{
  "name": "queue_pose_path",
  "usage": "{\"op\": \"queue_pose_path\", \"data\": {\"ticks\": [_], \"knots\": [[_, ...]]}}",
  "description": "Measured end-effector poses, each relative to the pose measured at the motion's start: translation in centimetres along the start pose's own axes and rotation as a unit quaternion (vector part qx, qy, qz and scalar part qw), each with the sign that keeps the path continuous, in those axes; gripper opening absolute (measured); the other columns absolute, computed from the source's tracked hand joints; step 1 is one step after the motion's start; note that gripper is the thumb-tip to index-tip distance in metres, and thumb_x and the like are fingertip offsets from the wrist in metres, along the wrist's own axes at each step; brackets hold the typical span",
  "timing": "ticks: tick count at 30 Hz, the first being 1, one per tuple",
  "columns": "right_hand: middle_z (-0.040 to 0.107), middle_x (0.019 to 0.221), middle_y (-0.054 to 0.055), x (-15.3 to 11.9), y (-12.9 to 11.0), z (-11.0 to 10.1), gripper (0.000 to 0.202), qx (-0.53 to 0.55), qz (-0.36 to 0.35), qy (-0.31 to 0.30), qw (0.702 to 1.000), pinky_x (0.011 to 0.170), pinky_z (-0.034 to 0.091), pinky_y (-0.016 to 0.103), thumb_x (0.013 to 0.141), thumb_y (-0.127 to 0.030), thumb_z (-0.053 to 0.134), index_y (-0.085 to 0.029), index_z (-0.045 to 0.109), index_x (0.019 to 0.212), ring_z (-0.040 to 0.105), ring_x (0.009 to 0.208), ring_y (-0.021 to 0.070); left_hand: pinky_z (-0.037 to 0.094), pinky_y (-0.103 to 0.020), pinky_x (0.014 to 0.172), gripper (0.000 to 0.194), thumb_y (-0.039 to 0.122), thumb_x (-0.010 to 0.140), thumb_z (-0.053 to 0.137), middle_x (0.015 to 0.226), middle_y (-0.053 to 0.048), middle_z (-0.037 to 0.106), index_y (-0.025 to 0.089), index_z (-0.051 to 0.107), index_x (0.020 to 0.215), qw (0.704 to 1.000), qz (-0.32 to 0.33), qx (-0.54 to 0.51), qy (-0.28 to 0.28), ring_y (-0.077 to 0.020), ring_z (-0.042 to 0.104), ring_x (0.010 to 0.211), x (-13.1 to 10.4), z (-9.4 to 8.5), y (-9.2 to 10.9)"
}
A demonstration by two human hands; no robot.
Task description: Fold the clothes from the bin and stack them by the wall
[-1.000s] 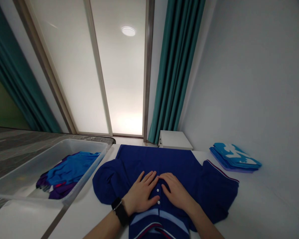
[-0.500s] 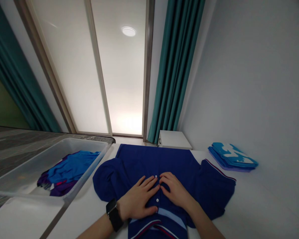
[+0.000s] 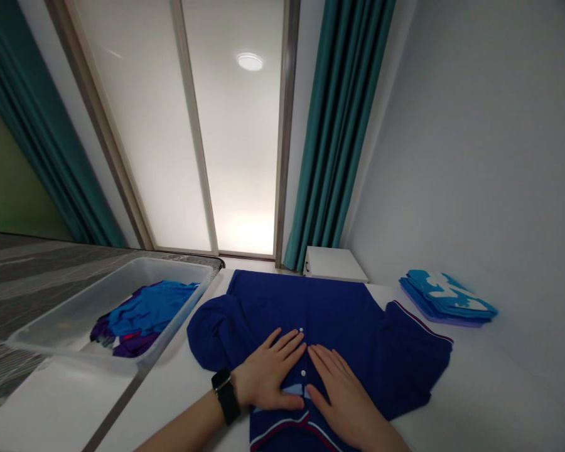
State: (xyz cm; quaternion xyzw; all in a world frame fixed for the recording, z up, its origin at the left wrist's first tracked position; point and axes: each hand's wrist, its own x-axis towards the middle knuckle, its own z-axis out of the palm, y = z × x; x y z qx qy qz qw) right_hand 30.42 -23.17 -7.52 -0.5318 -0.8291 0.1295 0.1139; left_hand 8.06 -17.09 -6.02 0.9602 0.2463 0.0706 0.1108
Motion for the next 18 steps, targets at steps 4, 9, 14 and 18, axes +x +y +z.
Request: {"op": "queue_pose_path", "data": {"ticks": [4,9,14,18], "knots": [[0.024,0.159,0.007,-1.4,-0.2,0.1,0.07,-0.018,-0.011,-0.029,0.999,0.121,0.015,0.048,0.096,-0.054,0.041,-0.018,0.026,0.153,0.022,0.146,0.0267,0.013,-0.052,0.119,0.095,0.074,0.085,0.047,0.159,-0.015,0.022,0.018,0.019,0.155,1.0,0.002,0.003,0.007,-0.0321,0.02,0.147,0.0,0.0,0.1],[0.019,0.16,0.005,-1.5,-0.1,0.3,0.069,-0.035,-0.022,-0.033,0.999,0.122,0.011,0.047,0.097,-0.058,0.034,-0.02,0.021,0.154,0.018,0.148,0.025,0.014,-0.051,0.119,0.091,0.07,0.087,0.048,0.159,-0.014,0.023,0.019,0.019,0.155,1.0,-0.001,0.001,0.012,-0.031,0.02,0.147,0.0,0.0,0.1],[0.02,0.16,0.003,-1.6,0.0,0.7,0.067,-0.046,-0.022,-0.024,0.998,0.122,0.01,0.045,0.098,-0.057,0.033,-0.022,0.02,0.154,0.018,0.148,0.0235,0.015,-0.051,0.119,0.088,0.067,0.087,0.05,0.159,-0.014,0.025,0.019,0.021,0.155,1.0,-0.007,0.006,0.009,-0.0305,0.021,0.147,0.1,0.0,0.3],[0.02,0.16,0.003,-1.6,0.1,0.6,0.067,-0.042,-0.025,-0.017,0.999,0.122,0.01,0.044,0.098,-0.056,0.033,-0.023,0.019,0.154,0.018,0.147,0.0231,0.02,-0.052,0.118,0.076,0.056,0.09,0.053,0.157,-0.015,0.03,0.017,0.03,0.151,0.999,-0.052,0.015,0.001,-0.0308,0.028,0.144,-0.1,-0.5,1.8]]}}
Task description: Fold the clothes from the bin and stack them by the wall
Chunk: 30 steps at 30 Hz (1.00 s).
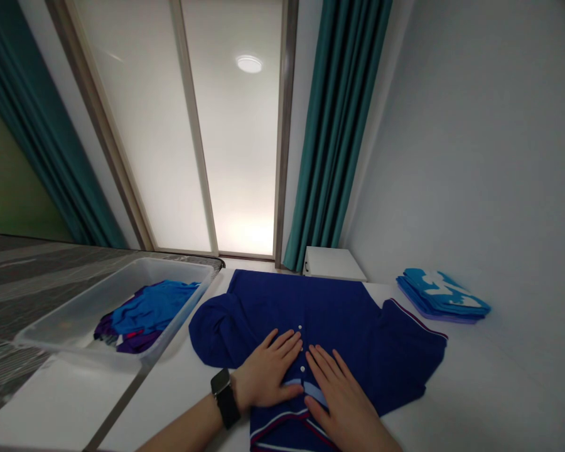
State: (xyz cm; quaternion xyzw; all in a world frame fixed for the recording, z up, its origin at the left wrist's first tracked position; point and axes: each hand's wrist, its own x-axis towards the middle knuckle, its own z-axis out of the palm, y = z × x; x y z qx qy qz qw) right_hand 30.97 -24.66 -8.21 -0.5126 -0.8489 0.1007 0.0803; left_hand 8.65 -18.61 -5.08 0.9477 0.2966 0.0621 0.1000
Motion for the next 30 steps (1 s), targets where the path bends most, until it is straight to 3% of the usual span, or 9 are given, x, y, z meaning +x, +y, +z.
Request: {"op": "queue_pose_path", "data": {"ticks": [3,5,7,9,12,25,30], "knots": [[0.021,0.16,0.003,0.0,0.0,-0.1,0.065,0.006,-0.007,-0.001,1.0,0.122,0.01,0.044,0.099,-0.054,0.035,-0.024,0.02,0.154,0.018,0.147,0.0225,0.03,-0.046,0.113,0.055,0.046,0.093,0.052,0.148,-0.011,0.046,0.021,0.046,0.141,0.999,-0.024,-0.014,0.03,-0.028,0.041,0.136,-0.8,-0.6,1.6],[0.022,0.16,0.003,0.0,0.0,-0.1,0.064,0.01,-0.01,0.003,1.0,0.122,0.01,0.045,0.099,-0.052,0.036,-0.025,0.021,0.154,0.019,0.147,0.0224,0.036,-0.044,0.11,0.051,0.048,0.091,0.054,0.141,-0.008,0.053,0.026,0.051,0.137,0.998,-0.023,-0.031,0.04,-0.0268,0.048,0.129,-1.4,-0.8,2.5],[0.023,0.16,0.003,-0.1,-0.1,-0.1,0.063,0.013,-0.011,0.008,1.0,0.122,0.012,0.047,0.099,-0.051,0.037,-0.025,0.021,0.154,0.019,0.147,0.023,0.035,-0.045,0.111,0.062,0.052,0.089,0.055,0.146,-0.008,0.048,0.026,0.042,0.144,0.999,-0.008,-0.044,0.027,-0.0281,0.046,0.132,-1.9,-0.5,2.8],[0.023,0.16,0.004,-0.1,-0.1,-0.2,0.063,0.017,-0.012,0.01,1.0,0.122,0.013,0.048,0.099,-0.052,0.036,-0.024,0.022,0.154,0.02,0.147,0.0236,0.028,-0.049,0.116,0.075,0.054,0.09,0.053,0.155,-0.01,0.035,0.025,0.024,0.153,0.999,0.01,-0.047,0.016,-0.0299,0.036,0.14,-2.3,0.1,2.8],[0.024,0.159,0.005,-0.2,-0.2,-0.4,0.063,0.022,-0.017,0.01,1.0,0.121,0.013,0.049,0.099,-0.052,0.037,-0.023,0.022,0.154,0.021,0.147,0.0247,0.019,-0.052,0.119,0.082,0.052,0.093,0.05,0.16,-0.01,0.022,0.023,0.008,0.157,0.999,0.018,-0.041,0.023,-0.0306,0.024,0.146,-2.6,1.0,2.5],[0.017,0.161,0.004,-0.4,0.1,-1.1,0.066,0.028,-0.04,-0.014,0.999,0.122,0.012,0.048,0.099,-0.053,0.035,-0.023,0.016,0.155,0.016,0.148,0.0236,0.019,-0.053,0.12,0.087,0.047,0.091,0.056,0.161,-0.008,0.016,0.023,0.004,0.157,0.999,0.034,-0.028,0.018,-0.0304,0.02,0.147,-3.2,1.4,2.0],[0.021,0.16,0.005,-0.3,0.2,-1.8,0.065,0.051,-0.031,-0.03,0.998,0.121,0.012,0.048,0.098,-0.052,0.038,-0.022,0.022,0.154,0.019,0.147,0.0238,0.021,-0.052,0.119,0.074,0.049,0.096,0.047,0.16,-0.007,0.021,0.026,0.011,0.157,0.999,0.03,-0.043,0.006,-0.0293,0.025,0.146,-3.5,0.8,2.1]]}}
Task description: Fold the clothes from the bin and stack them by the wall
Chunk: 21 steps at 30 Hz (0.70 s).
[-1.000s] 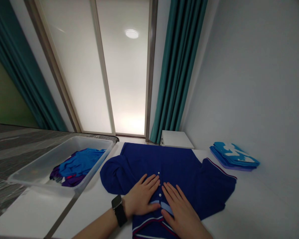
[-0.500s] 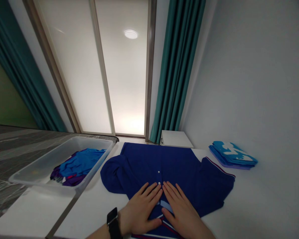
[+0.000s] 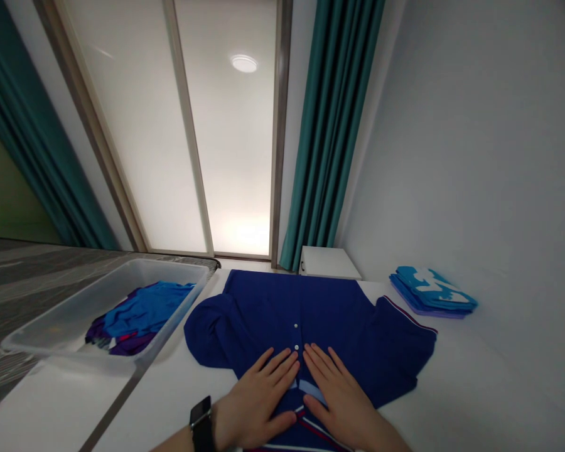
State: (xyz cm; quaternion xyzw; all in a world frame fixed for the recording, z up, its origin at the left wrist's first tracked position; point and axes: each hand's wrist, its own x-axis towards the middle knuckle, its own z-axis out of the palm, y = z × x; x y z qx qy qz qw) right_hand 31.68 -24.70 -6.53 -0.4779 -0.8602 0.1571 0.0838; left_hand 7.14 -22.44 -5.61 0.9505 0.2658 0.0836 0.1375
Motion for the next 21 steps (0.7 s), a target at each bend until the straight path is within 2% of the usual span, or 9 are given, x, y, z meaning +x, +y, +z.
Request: {"op": "queue_pose_path", "data": {"ticks": [3,6,9,13,17,21], "knots": [[0.043,0.151,0.006,1.0,0.1,-0.7,0.051,0.019,0.029,0.021,0.999,0.118,0.025,0.046,0.099,-0.044,0.038,-0.023,0.044,0.146,0.037,0.14,0.0231,0.027,-0.048,0.117,0.063,0.046,0.098,0.043,0.158,-0.007,0.031,0.025,0.022,0.154,0.999,-0.038,-0.005,0.014,-0.0261,0.031,0.144,0.8,-0.8,-0.2],[0.059,0.137,0.009,2.5,0.7,-1.2,0.043,0.008,0.05,0.097,0.994,0.111,0.036,0.044,0.099,-0.032,0.035,-0.022,0.056,0.135,0.051,0.128,0.0222,0.029,-0.046,0.117,0.059,0.039,0.097,0.045,0.155,-0.007,0.037,0.024,0.029,0.152,0.994,-0.078,0.022,0.071,-0.0248,0.034,0.142,2.2,-1.3,-1.7],[0.049,0.146,0.011,3.8,1.9,-0.9,0.048,-0.029,0.071,0.134,0.988,0.114,0.032,0.047,0.097,-0.033,0.038,-0.021,0.047,0.143,0.043,0.135,0.0243,0.027,-0.049,0.116,0.058,0.039,0.097,0.045,0.156,-0.009,0.035,0.024,0.032,0.151,0.986,-0.116,0.061,0.105,-0.0266,0.033,0.142,3.1,-0.8,-4.2],[0.029,0.158,0.009,4.3,3.1,0.0,0.056,-0.057,0.105,0.072,0.99,0.119,0.016,0.053,0.099,-0.047,0.035,-0.024,0.034,0.15,0.022,0.146,0.0257,0.023,-0.055,0.116,0.057,0.049,0.097,0.043,0.155,-0.011,0.036,0.024,0.039,0.148,0.976,-0.175,0.09,0.092,-0.0304,0.03,0.144,2.7,0.5,-6.8],[0.024,0.159,0.008,4.1,3.2,0.3,0.058,-0.065,0.1,0.049,0.992,0.119,0.01,0.055,0.1,-0.051,0.029,-0.024,0.031,0.151,0.017,0.148,0.025,0.022,-0.056,0.116,0.058,0.05,0.098,0.039,0.156,-0.01,0.034,0.024,0.036,0.15,0.975,-0.185,0.091,0.081,-0.0301,0.028,0.145,1.8,0.8,-7.1],[0.027,0.159,0.007,4.0,3.2,0.5,0.057,-0.063,0.097,0.062,0.991,0.119,0.011,0.054,0.1,-0.051,0.03,-0.025,0.033,0.151,0.018,0.147,0.0244,0.028,-0.052,0.115,0.054,0.047,0.097,0.043,0.153,-0.01,0.04,0.023,0.042,0.146,0.979,-0.165,0.081,0.085,-0.0287,0.034,0.142,0.7,-0.3,-7.3]]}}
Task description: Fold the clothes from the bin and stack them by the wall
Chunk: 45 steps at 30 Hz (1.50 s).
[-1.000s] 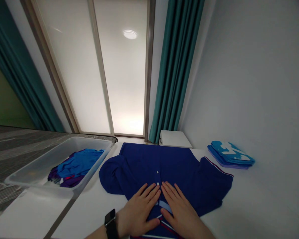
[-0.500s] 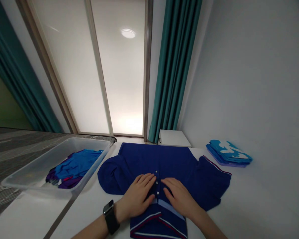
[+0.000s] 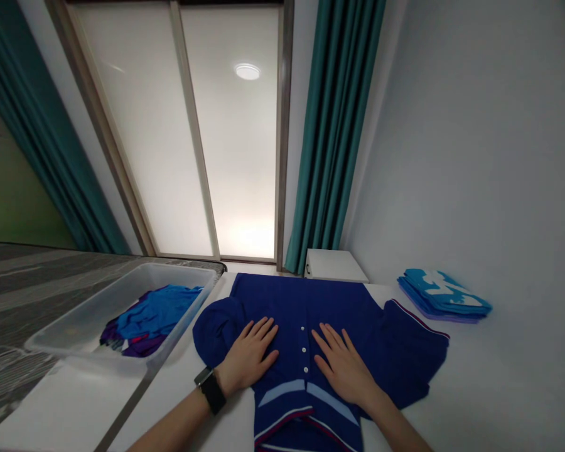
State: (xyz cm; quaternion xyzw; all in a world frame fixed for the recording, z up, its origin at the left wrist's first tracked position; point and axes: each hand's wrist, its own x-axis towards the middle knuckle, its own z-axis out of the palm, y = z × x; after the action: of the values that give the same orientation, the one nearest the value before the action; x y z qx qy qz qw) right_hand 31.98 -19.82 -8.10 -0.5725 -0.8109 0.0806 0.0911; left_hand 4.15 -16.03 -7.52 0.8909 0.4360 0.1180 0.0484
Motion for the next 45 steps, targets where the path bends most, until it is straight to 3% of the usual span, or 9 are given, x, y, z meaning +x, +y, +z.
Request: {"op": "queue_pose_path", "data": {"ticks": [5,9,13,19,24,30,34,38,45], "knots": [[0.034,0.156,0.006,0.3,1.0,0.7,0.055,0.011,0.0,0.01,1.0,0.118,0.014,0.056,0.098,-0.051,0.034,-0.028,0.038,0.148,0.025,0.145,0.0246,0.036,-0.045,0.109,0.038,0.031,0.095,0.049,0.134,-0.007,0.059,0.026,0.056,0.132,0.999,0.026,-0.027,0.039,-0.0246,0.053,0.125,-1.5,-2.3,-2.0],[0.053,0.142,0.009,1.8,0.9,0.7,0.047,0.008,0.0,0.051,0.999,0.118,0.013,0.058,0.095,-0.042,0.041,-0.025,0.052,0.138,0.043,0.135,0.026,0.043,-0.042,0.1,0.029,0.021,0.095,0.043,0.112,-0.005,0.067,0.024,0.064,0.114,0.993,-0.018,-0.057,0.101,-0.022,0.059,0.108,-2.5,-3.4,-3.1],[0.056,0.138,0.011,4.0,-1.5,0.4,0.045,0.016,-0.029,0.073,0.997,0.117,0.024,0.051,0.096,-0.034,0.039,-0.019,0.054,0.136,0.047,0.131,0.0238,0.047,-0.043,0.092,0.028,0.019,0.093,0.041,0.104,-0.007,0.066,0.023,0.066,0.105,0.982,-0.08,-0.062,0.16,-0.0239,0.06,0.101,-2.8,-3.3,-4.1],[0.051,0.144,0.01,7.1,-6.2,0.3,0.045,0.028,-0.105,0.043,0.993,0.118,0.024,0.049,0.095,-0.027,0.04,-0.018,0.053,0.137,0.042,0.136,0.0234,0.046,-0.047,0.098,0.042,0.01,0.088,0.038,0.119,-0.01,0.059,0.021,0.059,0.123,0.955,-0.147,-0.024,0.258,-0.0266,0.055,0.112,-3.3,-2.0,-7.1],[0.062,0.129,0.008,9.2,-9.3,-0.1,0.039,0.082,-0.189,0.017,0.978,0.116,0.027,0.046,0.092,-0.02,0.044,-0.021,0.06,0.128,0.052,0.124,0.0205,0.048,-0.044,0.096,0.049,0.002,0.086,0.034,0.123,-0.013,0.056,0.019,0.056,0.126,0.947,-0.198,0.022,0.25,-0.0269,0.056,0.114,-3.8,-1.4,-8.2],[0.068,0.112,0.009,13.5,-11.0,0.8,0.033,0.145,-0.205,0.037,0.967,0.102,0.042,0.039,0.092,-0.016,0.046,-0.017,0.065,0.118,0.06,0.108,0.0223,0.053,-0.034,0.072,0.052,0.008,0.09,0.04,0.138,-0.021,0.045,0.011,0.037,0.142,0.921,-0.34,0.041,0.188,-0.0247,0.066,0.094,-3.9,-1.2,-7.7],[0.068,0.106,0.008,14.8,-11.4,2.6,0.031,0.184,-0.2,0.058,0.961,0.094,0.046,0.037,0.091,-0.013,0.047,-0.02,0.067,0.114,0.06,0.102,0.0222,0.052,-0.032,0.074,0.045,0.011,0.092,0.041,0.12,-0.016,0.057,0.013,0.044,0.137,0.924,-0.332,0.011,0.188,-0.0235,0.066,0.091,-3.8,-1.3,-8.2],[0.065,0.108,0.008,14.3,-11.4,4.0,0.036,0.197,-0.204,0.103,0.953,0.094,0.047,0.04,0.089,-0.01,0.045,-0.021,0.064,0.118,0.058,0.104,0.023,0.052,-0.034,0.079,0.042,0.01,0.09,0.039,0.111,-0.012,0.058,0.016,0.05,0.13,0.92,-0.271,-0.068,0.275,-0.0224,0.065,0.092,-3.6,-1.4,-8.2],[0.066,0.1,0.006,14.0,-10.7,4.9,0.053,0.273,-0.162,0.185,0.93,0.09,0.052,0.037,0.093,-0.017,0.042,-0.02,0.037,0.145,0.063,0.094,0.0192,0.05,-0.036,0.083,0.037,0.017,0.088,0.047,0.104,-0.008,0.066,0.02,0.059,0.123,0.909,-0.197,-0.145,0.337,-0.0227,0.063,0.093,-2.6,-2.9,-7.1]]}}
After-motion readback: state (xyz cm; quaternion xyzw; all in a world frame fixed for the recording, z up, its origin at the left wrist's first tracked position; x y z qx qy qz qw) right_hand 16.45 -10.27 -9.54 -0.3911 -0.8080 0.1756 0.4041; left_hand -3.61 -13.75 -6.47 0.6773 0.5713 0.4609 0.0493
